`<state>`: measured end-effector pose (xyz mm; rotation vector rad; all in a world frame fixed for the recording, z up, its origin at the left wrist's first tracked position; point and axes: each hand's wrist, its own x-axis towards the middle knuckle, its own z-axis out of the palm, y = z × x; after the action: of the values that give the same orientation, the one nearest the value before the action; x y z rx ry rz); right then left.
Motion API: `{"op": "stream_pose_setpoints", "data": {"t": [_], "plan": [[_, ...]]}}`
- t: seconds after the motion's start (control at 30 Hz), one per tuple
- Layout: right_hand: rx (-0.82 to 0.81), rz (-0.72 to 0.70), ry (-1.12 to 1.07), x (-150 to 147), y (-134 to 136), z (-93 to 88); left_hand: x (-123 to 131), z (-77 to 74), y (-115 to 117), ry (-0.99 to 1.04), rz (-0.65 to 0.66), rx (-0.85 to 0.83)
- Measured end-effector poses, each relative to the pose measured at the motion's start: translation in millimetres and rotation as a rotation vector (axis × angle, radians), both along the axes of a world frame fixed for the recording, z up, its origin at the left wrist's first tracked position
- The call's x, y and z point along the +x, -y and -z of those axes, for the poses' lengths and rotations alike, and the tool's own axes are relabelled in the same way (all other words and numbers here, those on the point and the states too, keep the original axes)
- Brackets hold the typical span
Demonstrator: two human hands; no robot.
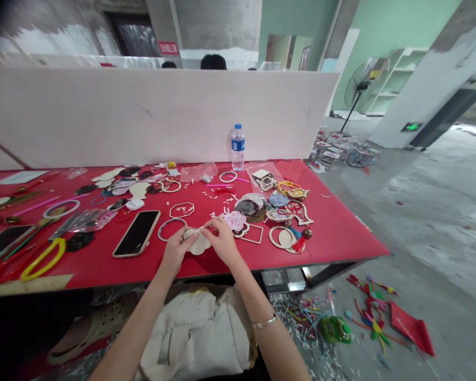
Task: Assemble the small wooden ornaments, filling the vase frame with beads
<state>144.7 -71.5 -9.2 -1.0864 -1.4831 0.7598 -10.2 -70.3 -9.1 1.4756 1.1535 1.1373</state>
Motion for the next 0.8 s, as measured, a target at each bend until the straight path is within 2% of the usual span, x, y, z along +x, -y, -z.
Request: {"op": "stream_pose_setpoints", "data": {"t": [0.2, 0.37, 0.5, 0.67, 0.8], "plan": [[0.028, 0.015, 0.009, 2, 2, -0.8, 1, -1.9, 1, -0.053, 0.014, -0.013], [0.085, 0.114, 0.068, 3, 5, -0.9, 2, -3.0, 2, -0.126, 0.026, 0.032], [0.144, 0.234, 0.278, -2, 8, 3.2, 2, -3.1, 2, -0.173, 0.002, 0.069], [0.174, 0.167, 0.585, -9, 10, 5.1, 1, -2.4, 2, -0.119, 0.021, 0.078], [0.201, 0.187, 0.646, -10, 9, 5.2, 0, -0.3, 1, -0.04, 0.086, 0.085]]}}
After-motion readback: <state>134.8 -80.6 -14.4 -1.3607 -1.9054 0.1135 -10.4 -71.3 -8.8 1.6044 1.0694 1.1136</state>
